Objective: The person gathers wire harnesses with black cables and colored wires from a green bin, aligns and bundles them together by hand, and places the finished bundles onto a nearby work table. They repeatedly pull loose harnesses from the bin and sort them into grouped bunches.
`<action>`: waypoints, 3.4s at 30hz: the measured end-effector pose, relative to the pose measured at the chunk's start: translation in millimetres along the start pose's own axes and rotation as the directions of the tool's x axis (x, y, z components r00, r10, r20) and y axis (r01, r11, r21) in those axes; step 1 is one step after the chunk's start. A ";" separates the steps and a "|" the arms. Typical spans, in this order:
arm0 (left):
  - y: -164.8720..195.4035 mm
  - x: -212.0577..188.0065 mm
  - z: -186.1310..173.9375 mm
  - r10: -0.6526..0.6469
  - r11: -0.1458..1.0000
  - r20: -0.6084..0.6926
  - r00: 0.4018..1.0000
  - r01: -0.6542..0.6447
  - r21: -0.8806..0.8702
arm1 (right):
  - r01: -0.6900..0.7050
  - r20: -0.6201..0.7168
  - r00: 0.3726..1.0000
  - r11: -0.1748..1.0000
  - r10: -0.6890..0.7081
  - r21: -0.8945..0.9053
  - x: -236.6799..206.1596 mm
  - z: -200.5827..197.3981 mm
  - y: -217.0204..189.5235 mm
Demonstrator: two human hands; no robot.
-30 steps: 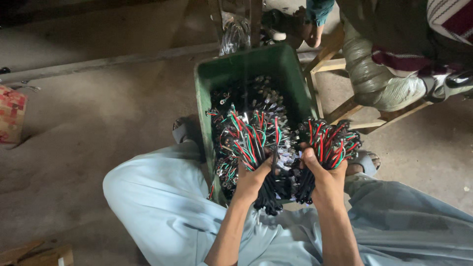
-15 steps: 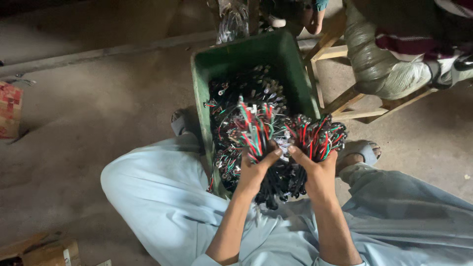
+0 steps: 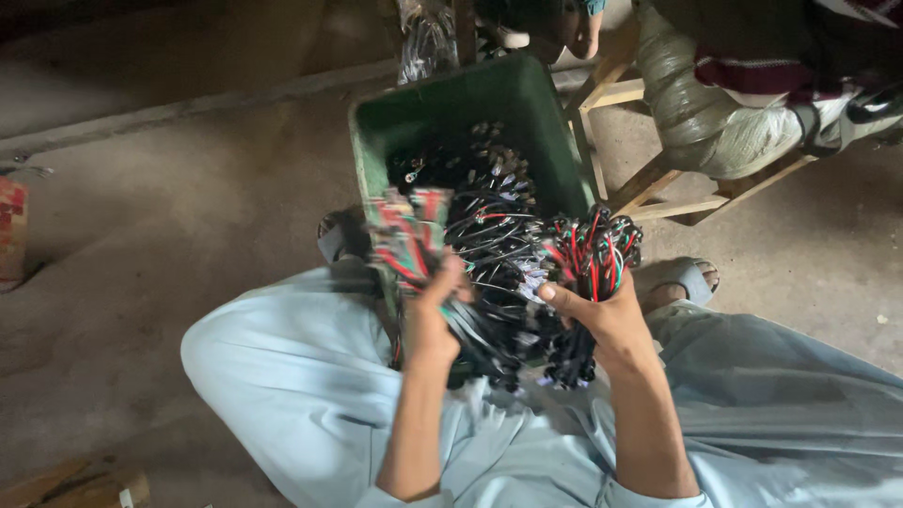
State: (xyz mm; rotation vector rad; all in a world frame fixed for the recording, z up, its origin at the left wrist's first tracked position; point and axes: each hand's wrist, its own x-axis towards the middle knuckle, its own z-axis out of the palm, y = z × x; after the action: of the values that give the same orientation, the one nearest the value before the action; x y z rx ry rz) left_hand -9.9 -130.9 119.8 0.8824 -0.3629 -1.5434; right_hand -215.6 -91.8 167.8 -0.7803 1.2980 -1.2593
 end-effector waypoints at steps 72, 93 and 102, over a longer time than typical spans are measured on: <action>-3.3 -23.0 29.1 -0.232 0.962 0.234 0.944 0.187 0.201 | 0.115 -0.251 0.966 0.972 -0.061 0.204 -11.4 16.9 -16.6; -21.5 -24.0 23.6 -0.381 0.924 0.009 0.925 0.380 0.049 | 0.121 -0.173 0.976 0.990 -0.133 -0.079 -17.3 42.2 -13.7; -25.1 -13.3 18.6 -0.264 0.964 -0.033 0.964 0.265 0.028 | 0.171 -0.285 0.953 0.958 -0.101 0.232 -14.5 35.5 -2.0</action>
State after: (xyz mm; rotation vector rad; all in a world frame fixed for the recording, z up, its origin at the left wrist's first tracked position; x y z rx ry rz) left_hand -41.4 -118.4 119.1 1.0091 -0.2561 -1.7716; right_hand -179.6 -86.3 179.8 -0.5333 1.2785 -1.6542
